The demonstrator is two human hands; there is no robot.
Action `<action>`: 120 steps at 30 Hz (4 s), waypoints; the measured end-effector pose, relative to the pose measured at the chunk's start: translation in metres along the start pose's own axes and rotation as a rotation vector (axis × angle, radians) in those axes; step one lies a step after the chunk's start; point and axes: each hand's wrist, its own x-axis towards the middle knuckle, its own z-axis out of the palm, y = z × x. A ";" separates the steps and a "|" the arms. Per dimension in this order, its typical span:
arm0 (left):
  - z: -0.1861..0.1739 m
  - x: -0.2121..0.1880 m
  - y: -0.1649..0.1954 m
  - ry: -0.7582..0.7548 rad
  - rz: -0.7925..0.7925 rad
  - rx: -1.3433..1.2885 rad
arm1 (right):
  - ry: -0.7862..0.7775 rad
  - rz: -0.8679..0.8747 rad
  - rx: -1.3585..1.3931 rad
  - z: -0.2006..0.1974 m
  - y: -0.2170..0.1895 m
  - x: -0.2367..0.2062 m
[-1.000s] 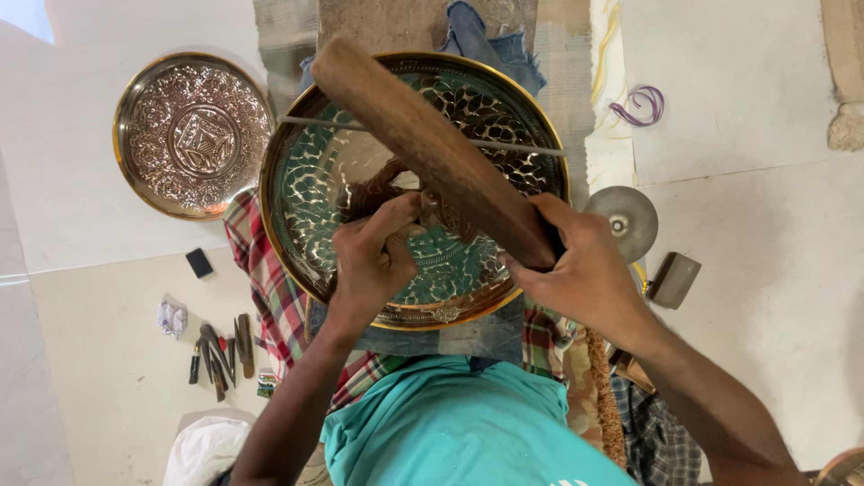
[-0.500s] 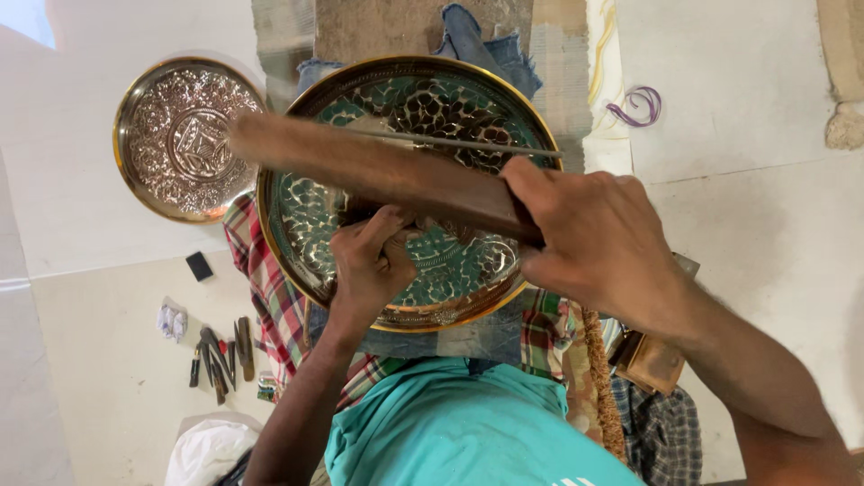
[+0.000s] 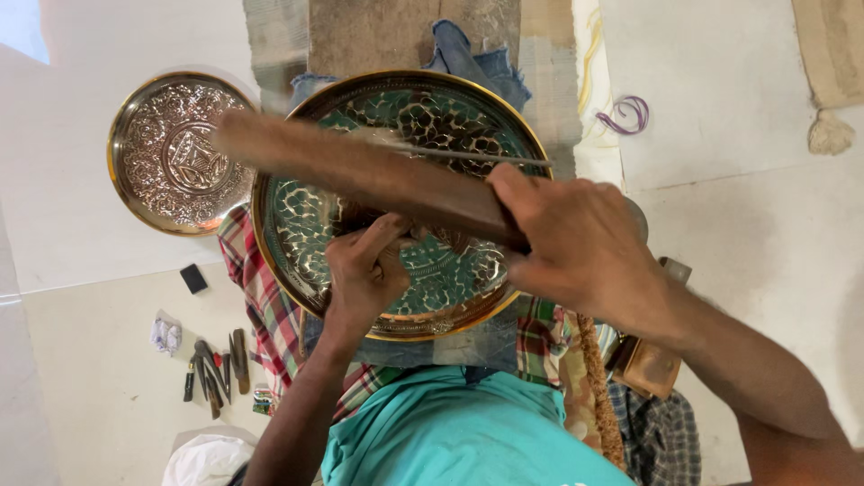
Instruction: The person sits on the floor holding a chisel against an engraved brass plate and strikes it with a wooden mallet to deepen the recessed design, repositioning the chisel across the pattern and steadying the plate with the other hand.
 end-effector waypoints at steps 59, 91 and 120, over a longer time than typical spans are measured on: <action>-0.006 0.007 -0.005 0.088 -0.140 -0.215 | 0.248 0.080 0.476 0.036 0.022 -0.015; 0.002 0.000 -0.003 0.005 0.001 0.083 | 0.170 -0.086 0.215 0.006 0.015 -0.012; 0.003 0.002 -0.002 -0.004 0.028 0.049 | 0.344 -0.063 0.499 0.017 0.018 -0.018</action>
